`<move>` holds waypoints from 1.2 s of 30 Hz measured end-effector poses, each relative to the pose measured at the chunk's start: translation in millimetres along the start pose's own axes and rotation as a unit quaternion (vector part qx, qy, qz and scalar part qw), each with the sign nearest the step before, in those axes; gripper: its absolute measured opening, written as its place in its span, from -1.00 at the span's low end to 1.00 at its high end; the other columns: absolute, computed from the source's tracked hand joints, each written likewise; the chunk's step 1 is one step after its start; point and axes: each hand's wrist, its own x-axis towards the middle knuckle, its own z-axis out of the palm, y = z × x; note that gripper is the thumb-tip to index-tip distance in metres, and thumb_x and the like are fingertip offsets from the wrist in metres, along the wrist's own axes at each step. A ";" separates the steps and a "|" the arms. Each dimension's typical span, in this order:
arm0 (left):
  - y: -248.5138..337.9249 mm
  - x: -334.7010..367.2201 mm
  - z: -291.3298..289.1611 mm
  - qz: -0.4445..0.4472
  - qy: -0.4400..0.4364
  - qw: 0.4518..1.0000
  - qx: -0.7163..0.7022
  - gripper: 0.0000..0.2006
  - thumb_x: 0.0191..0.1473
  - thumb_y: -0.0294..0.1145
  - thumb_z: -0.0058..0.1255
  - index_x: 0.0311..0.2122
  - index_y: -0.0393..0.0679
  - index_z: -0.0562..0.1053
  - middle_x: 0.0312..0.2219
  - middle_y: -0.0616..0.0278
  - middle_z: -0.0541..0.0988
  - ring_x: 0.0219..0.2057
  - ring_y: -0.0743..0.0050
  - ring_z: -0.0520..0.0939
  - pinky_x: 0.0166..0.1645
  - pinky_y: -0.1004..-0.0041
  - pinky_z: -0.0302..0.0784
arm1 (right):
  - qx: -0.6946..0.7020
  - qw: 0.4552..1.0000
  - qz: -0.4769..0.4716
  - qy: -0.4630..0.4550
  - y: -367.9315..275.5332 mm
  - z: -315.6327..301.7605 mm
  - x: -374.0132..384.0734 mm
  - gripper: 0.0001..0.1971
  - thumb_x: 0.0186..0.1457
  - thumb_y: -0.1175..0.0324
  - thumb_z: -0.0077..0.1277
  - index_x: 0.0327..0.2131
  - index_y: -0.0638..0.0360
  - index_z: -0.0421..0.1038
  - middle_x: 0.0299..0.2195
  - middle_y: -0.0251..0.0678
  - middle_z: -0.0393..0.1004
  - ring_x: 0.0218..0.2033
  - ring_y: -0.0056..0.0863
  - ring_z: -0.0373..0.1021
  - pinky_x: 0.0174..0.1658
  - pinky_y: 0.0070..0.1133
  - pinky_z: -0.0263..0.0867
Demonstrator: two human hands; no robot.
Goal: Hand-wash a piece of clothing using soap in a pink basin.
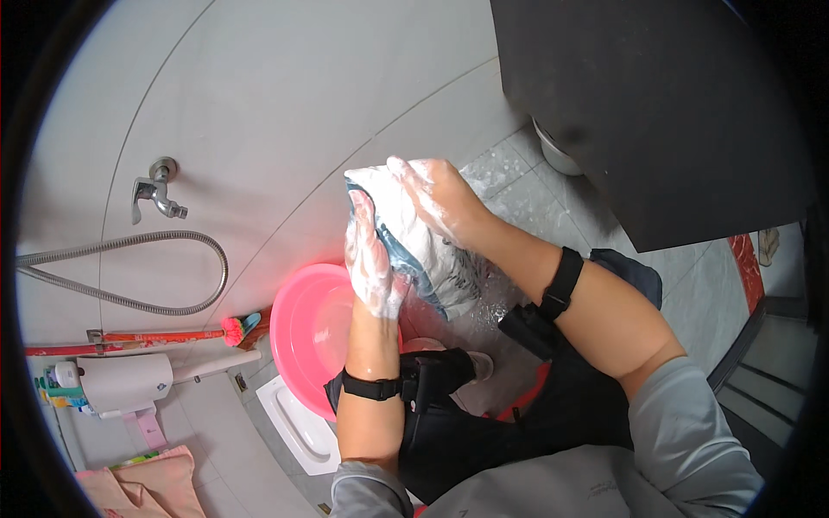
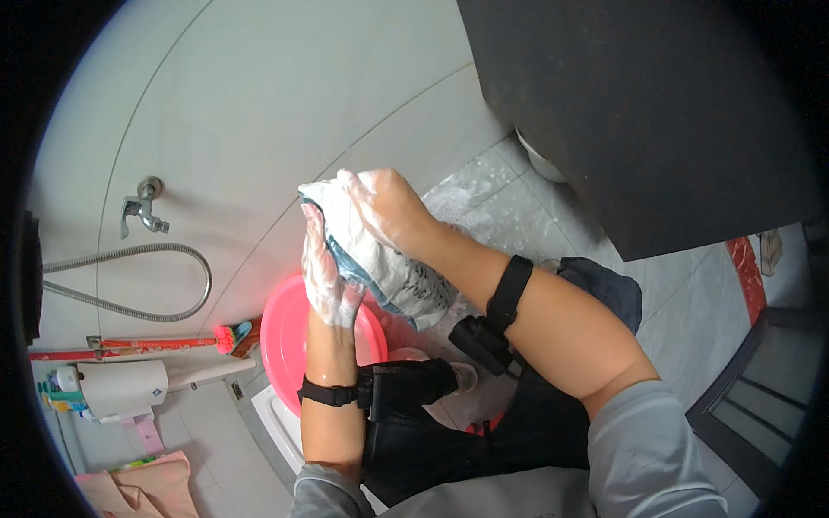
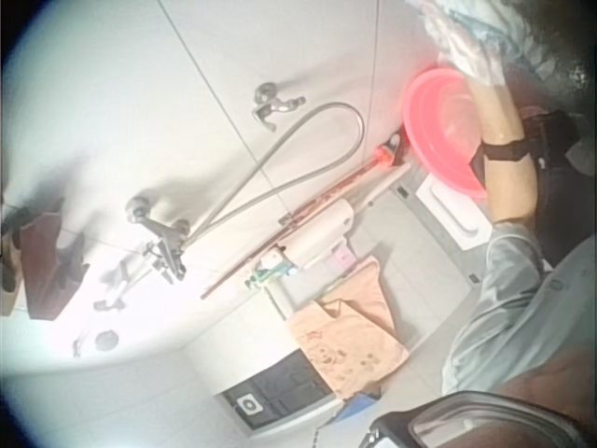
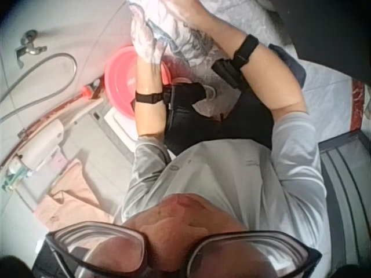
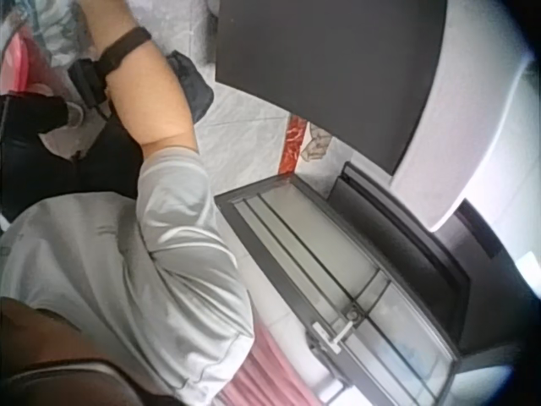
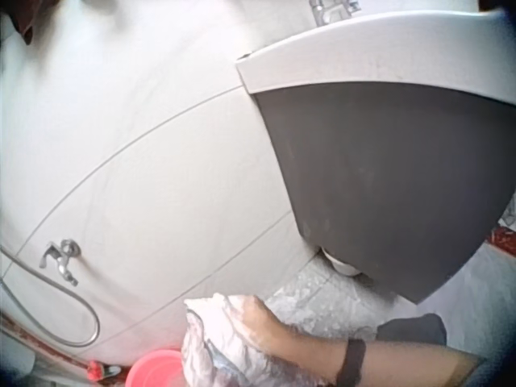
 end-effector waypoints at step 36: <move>12.9 5.7 -8.8 -0.094 -0.014 0.982 -0.166 -0.68 0.20 -0.12 -0.14 -0.10 -0.09 0.47 -0.18 0.22 0.58 -0.12 0.26 0.56 0.02 0.24 0.44 | -0.097 0.995 -0.034 -0.015 -9.8 -1.2 -6.3 -0.60 0.24 0.14 -0.10 -0.46 0.35 0.40 -0.68 -0.23 0.27 -0.58 -0.64 0.18 -0.47 -0.52 0.19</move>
